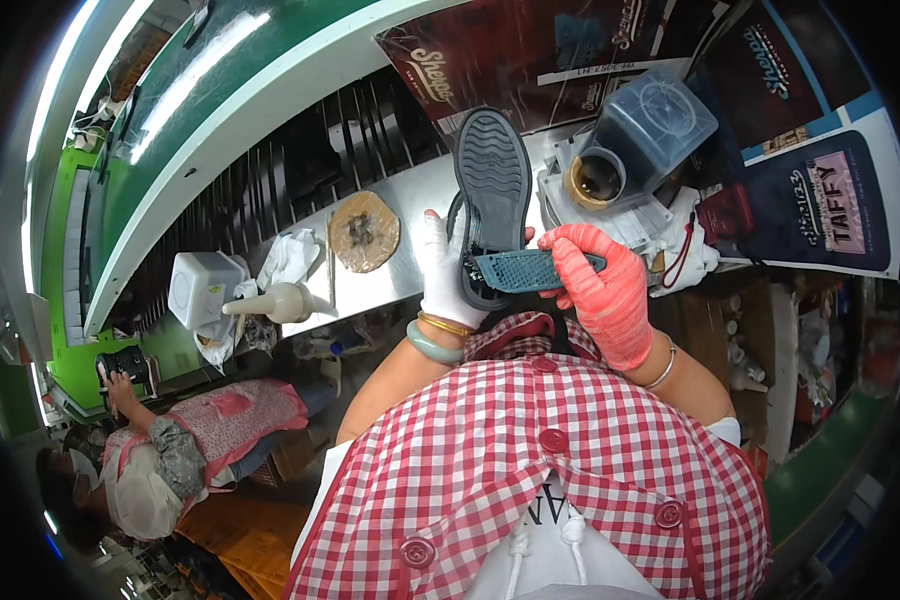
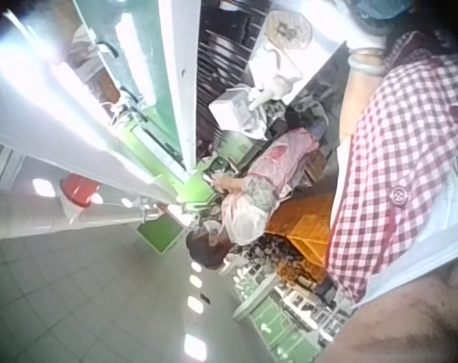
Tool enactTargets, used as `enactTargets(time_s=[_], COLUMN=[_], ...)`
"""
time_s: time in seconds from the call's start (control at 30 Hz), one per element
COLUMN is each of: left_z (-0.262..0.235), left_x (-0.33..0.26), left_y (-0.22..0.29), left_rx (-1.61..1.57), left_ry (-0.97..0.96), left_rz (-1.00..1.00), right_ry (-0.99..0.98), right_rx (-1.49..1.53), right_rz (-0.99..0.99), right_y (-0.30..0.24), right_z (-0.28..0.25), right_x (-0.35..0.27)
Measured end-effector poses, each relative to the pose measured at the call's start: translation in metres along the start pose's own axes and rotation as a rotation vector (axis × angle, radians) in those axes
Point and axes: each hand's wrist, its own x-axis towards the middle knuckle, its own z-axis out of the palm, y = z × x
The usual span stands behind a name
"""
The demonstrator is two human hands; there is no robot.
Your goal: The person picks up black shoes from yellow crates and scrubs the soles with a blue brush. They repeatedly dip the brush into a container of liquid and scrub the shoe soles at a workstation, handling the shoes one at a time.
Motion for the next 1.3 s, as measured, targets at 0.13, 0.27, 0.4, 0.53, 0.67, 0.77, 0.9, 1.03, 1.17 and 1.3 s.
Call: enactTargets(time_s=[0.13,0.27,0.4,0.53,0.67,0.77,0.9,1.03,1.17,1.3], left_z=[0.005,0.01,0.009,0.018,0.028,0.022,0.022,0.015,0.012,0.004], left_x=[0.002,0.0,-0.002,-0.002,-0.005,-0.005,-0.003,-0.001,-0.002,0.002], left_y=[0.0,0.0,0.0,-0.005,-0.006,-0.006,-0.008,-0.009,-0.008,-0.006], left_rx=[-0.029,-0.081,-0.122,-0.061,-0.123,-0.245,-0.069,0.139,0.239,0.199], left_ry=[0.032,-0.026,-0.043,0.044,-0.097,-0.247,-0.12,-0.04,-0.093,-0.173], left_rz=[-0.034,-0.081,-0.136,-0.145,-0.241,-0.328,-0.38,-0.46,-0.505,-0.584], right_ry=[-0.024,-0.074,-0.15,-0.231,-0.303,-0.366,-0.447,-0.517,-0.626,-0.649], right_rx=[0.001,-0.003,-0.052,-0.155,-0.184,-0.206,-0.266,-0.31,-0.376,-0.387], right_rz=[-0.004,-0.011,-0.022,0.021,0.033,0.093,0.2,0.119,0.057,0.135], right_y=[-0.005,-0.011,-0.012,-0.019,-0.026,-0.034,-0.05,-0.048,-0.046,-0.052], right_z=[-0.003,-0.008,-0.017,-0.026,-0.031,-0.031,-0.031,-0.03,-0.029,-0.022], right_x=[-0.004,-0.006,-0.007,-0.003,0.0,0.004,0.011,0.018,0.025,0.028])
